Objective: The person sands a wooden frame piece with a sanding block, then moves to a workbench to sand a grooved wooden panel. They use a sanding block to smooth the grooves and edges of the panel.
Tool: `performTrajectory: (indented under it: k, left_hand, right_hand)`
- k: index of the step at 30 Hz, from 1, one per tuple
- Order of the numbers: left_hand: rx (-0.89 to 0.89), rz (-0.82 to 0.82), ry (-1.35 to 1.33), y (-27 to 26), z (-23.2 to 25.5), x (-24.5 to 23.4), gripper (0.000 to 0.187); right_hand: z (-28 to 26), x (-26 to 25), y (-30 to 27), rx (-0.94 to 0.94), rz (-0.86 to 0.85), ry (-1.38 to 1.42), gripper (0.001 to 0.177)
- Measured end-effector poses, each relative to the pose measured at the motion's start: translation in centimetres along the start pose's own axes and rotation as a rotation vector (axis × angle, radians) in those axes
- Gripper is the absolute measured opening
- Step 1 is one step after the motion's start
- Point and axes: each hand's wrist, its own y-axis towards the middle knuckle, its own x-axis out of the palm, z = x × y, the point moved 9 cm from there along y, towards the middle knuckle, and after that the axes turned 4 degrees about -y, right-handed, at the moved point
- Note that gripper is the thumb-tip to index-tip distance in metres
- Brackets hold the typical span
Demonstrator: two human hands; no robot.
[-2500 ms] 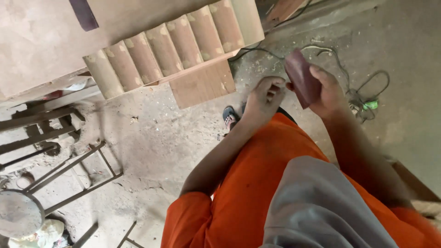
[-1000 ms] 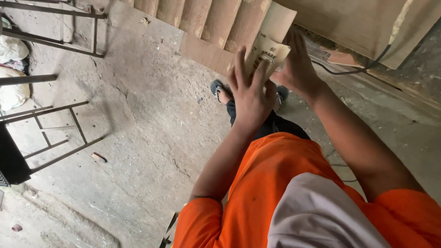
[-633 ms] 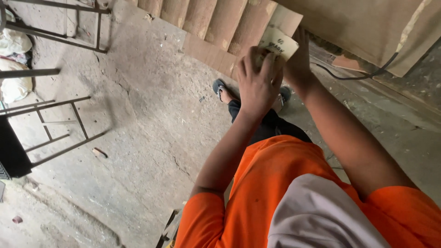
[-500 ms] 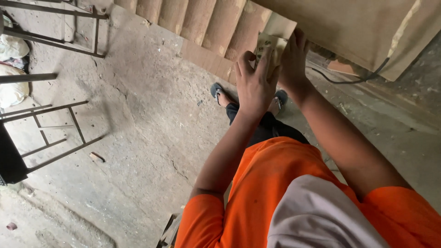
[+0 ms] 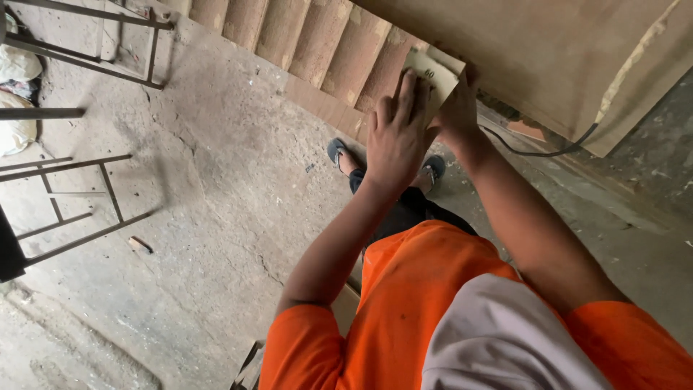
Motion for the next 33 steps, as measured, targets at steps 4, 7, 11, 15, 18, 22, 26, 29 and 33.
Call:
performTrajectory:
  k: [4,7,11,15,18,22,26,29,33]
  left_hand:
    - [0.064,0.023,0.029,-2.1,0.9,-1.5,0.068]
    - [0.035,0.050,-0.042,-2.1,1.3,-2.5,0.050]
    - [0.045,0.093,-0.034,-0.7,0.6,-1.7,0.041]
    - [0.102,0.114,-0.065,-0.3,1.0,-1.5,0.038]
    - [0.201,0.227,0.036,0.2,2.1,-4.0,0.033]
    - [0.083,0.271,0.065,-0.7,2.0,-3.7,0.031]
    - [0.016,0.055,0.033,-1.6,0.6,0.0,0.056]
    - [0.045,-0.015,0.009,-1.3,0.4,0.1,0.066]
    - [0.154,0.044,-0.015,-2.0,1.0,-0.8,0.047]
  right_hand:
    - [-1.3,-1.7,0.5,-0.101,0.088,-0.066,0.041]
    - [0.4,-0.5,0.4,0.075,-0.102,0.064,0.053]
    - [0.4,-0.7,-0.1,0.069,0.012,0.147,0.051]
    - [3.0,1.0,-1.3,0.440,-0.143,0.416,0.062]
    - [0.1,-0.9,0.0,0.062,0.018,0.038,0.049]
    - [-0.1,-0.6,-0.1,0.001,0.042,-0.030,0.043]
    - [2.2,1.1,-1.0,0.194,-0.018,0.200,0.046]
    - [1.6,0.5,-0.7,0.154,-0.019,0.145,0.047]
    - [0.6,-0.5,-0.3,0.083,-0.008,0.099,0.065]
